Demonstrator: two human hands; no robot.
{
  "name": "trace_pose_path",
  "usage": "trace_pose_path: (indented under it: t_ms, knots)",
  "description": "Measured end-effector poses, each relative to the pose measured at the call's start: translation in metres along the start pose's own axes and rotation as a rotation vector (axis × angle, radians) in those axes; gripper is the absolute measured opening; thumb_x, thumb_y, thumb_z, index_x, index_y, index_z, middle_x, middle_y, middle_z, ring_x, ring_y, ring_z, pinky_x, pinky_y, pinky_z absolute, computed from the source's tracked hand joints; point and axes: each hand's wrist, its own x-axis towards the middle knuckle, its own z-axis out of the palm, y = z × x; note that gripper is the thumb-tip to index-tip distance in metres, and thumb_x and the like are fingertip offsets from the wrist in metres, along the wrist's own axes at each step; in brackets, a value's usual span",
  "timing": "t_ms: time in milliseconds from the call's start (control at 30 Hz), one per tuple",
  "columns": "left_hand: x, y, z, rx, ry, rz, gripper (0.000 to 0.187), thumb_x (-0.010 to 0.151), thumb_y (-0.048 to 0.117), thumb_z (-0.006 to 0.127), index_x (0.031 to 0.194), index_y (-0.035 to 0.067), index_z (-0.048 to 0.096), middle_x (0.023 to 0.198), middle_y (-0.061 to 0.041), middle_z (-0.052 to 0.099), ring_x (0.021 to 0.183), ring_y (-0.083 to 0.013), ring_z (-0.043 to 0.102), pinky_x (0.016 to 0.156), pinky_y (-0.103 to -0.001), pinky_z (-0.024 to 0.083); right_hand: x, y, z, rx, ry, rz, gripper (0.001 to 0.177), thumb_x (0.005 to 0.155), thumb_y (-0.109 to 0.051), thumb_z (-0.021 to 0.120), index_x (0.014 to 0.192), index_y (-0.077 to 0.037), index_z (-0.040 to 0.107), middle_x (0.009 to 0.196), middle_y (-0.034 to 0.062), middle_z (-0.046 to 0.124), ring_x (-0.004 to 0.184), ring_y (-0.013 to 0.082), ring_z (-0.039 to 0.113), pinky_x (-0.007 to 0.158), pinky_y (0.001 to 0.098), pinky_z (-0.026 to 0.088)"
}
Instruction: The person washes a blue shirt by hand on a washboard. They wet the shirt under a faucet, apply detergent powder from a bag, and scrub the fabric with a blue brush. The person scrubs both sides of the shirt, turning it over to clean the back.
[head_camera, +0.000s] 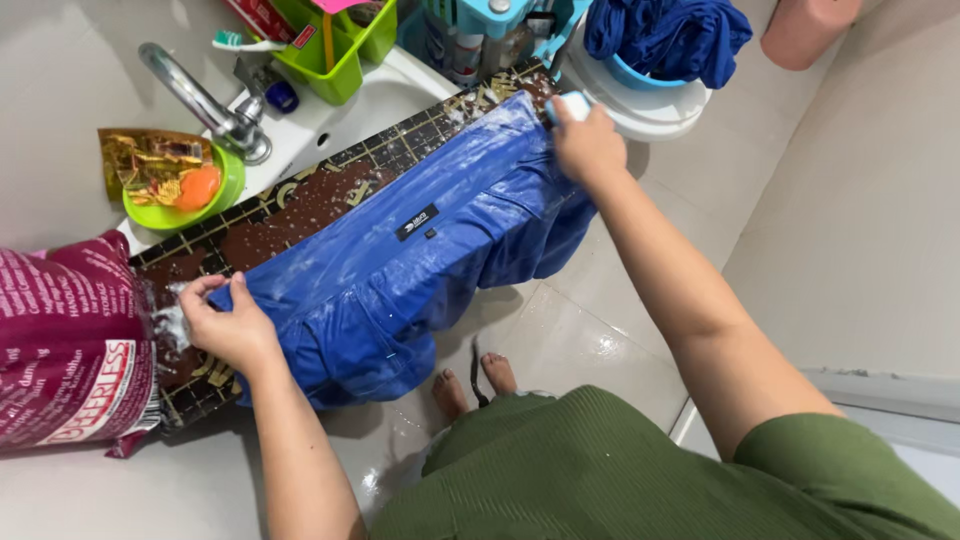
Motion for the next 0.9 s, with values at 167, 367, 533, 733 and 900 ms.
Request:
trace_pose_path:
  t_ms: [167,367,533,733,900]
  knots:
    - [-0.001,0.004,-0.002,0.075,0.022,0.032,0.029,0.087,-0.003,0.088,0.098,0.001,0.061,0.098,-0.014,0.068,0.092,-0.0312,0.064,0.087,-0.044,0.049,-0.127,-0.103,0.044,0.166,-0.356,-0.252,0.056,0.087,-0.050,0.062,0.124,-0.008,0.061,0.109,0.0191,0.066,0.091,0.0336,0.071,0.074,0.0488,0.058]
    - [0.001,-0.002,-0.002,0.021,0.011,0.010,0.028,0.086,-0.006,0.085,0.099,0.001,0.060,0.098,-0.013,0.067,0.091,-0.0309,0.063,0.089,-0.043,0.051,-0.109,-0.082,0.036,-0.196,-0.528,-0.397,0.038,0.101,-0.042,0.054,0.118,-0.013,0.070,0.101,0.0136,0.074,0.090,0.0296,0.075,0.076,0.0473,0.059]
    - [0.004,0.004,0.002,0.057,0.013,0.051,0.028,0.086,-0.005,0.086,0.098,0.001,0.060,0.098,-0.014,0.067,0.092,-0.0317,0.064,0.090,-0.044,0.051,-0.031,-0.008,-0.007,-0.199,0.023,-0.402,0.047,0.094,-0.033,0.060,0.140,-0.035,0.058,0.109,0.0248,0.059,0.090,0.0424,0.066,0.067,0.0522,0.057]
    - [-0.004,0.000,-0.001,0.070,0.003,0.059,0.029,0.086,-0.006,0.085,0.098,0.000,0.060,0.099,-0.015,0.068,0.091,-0.0324,0.064,0.088,-0.043,0.051,-0.168,-0.096,0.035,0.033,-0.247,-0.668,0.043,0.091,-0.040,0.064,0.128,-0.019,0.064,0.110,0.0209,0.068,0.095,0.0355,0.070,0.080,0.0469,0.057]
    - [-0.003,-0.003,-0.001,0.032,-0.004,0.033,0.028,0.086,-0.006,0.085,0.101,0.000,0.062,0.101,-0.014,0.069,0.094,-0.0304,0.066,0.088,-0.041,0.052,-0.078,-0.028,0.021,-0.049,-0.247,-0.450,0.041,0.091,-0.038,0.063,0.132,-0.032,0.063,0.106,0.0159,0.067,0.090,0.0342,0.070,0.076,0.0510,0.057]
